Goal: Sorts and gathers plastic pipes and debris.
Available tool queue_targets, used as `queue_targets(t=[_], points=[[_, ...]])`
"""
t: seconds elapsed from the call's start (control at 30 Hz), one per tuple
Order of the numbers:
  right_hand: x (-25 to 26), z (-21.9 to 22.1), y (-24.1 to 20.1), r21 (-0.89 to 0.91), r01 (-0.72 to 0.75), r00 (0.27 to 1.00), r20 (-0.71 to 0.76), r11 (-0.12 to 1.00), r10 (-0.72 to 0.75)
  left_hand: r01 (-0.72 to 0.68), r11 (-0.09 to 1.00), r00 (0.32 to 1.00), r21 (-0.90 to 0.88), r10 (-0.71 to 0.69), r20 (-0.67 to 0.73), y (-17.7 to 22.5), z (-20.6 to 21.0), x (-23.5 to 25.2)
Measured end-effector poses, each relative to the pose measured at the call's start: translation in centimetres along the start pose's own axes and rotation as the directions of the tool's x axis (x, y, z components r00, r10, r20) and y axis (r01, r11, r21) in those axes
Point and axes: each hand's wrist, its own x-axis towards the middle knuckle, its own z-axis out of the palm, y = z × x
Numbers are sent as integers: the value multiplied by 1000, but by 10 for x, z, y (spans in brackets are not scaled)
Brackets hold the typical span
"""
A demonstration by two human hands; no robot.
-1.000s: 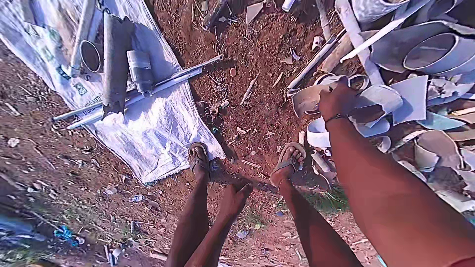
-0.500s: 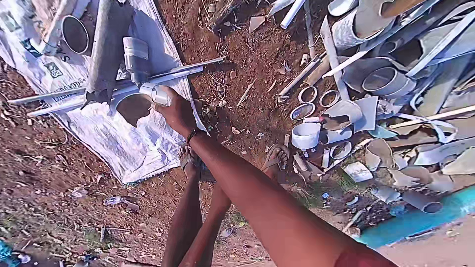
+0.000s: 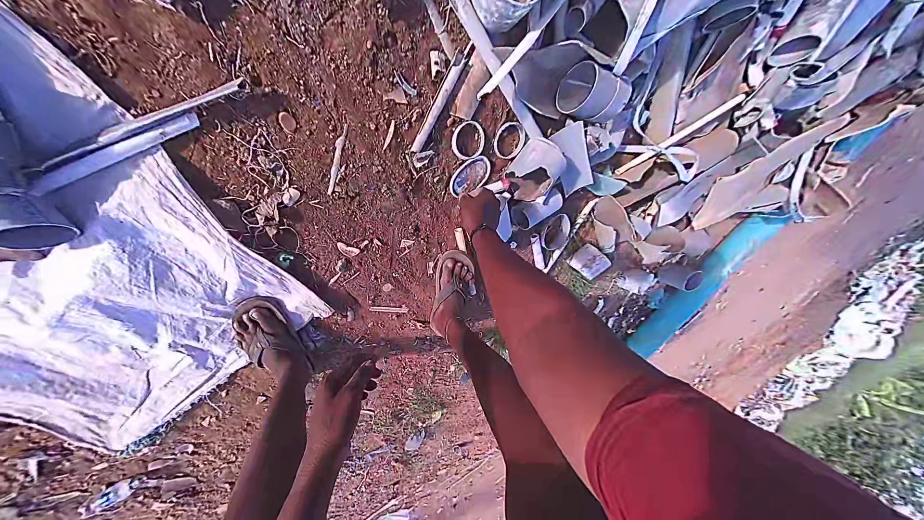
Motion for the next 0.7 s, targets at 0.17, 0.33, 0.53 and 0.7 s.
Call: queue_targets(t=[0.17, 0.33, 0.53, 0.7], points=[[45, 14, -28, -38, 147, 985, -84, 988, -149, -4, 995, 1000, 102, 3, 12, -2, 8, 7], [77, 15, -52, -223, 303, 948, -27, 927, -317, -1, 992, 1000, 129, 1, 0, 8, 16, 8], [57, -19, -44, -28, 352, 930, -98, 936, -353, 26, 993, 999, 116, -21, -43, 16, 26, 15], [99, -29, -22, 401, 95, 991, -127, 911, -47, 40, 989, 999, 143, -34, -39, 20, 25, 18]])
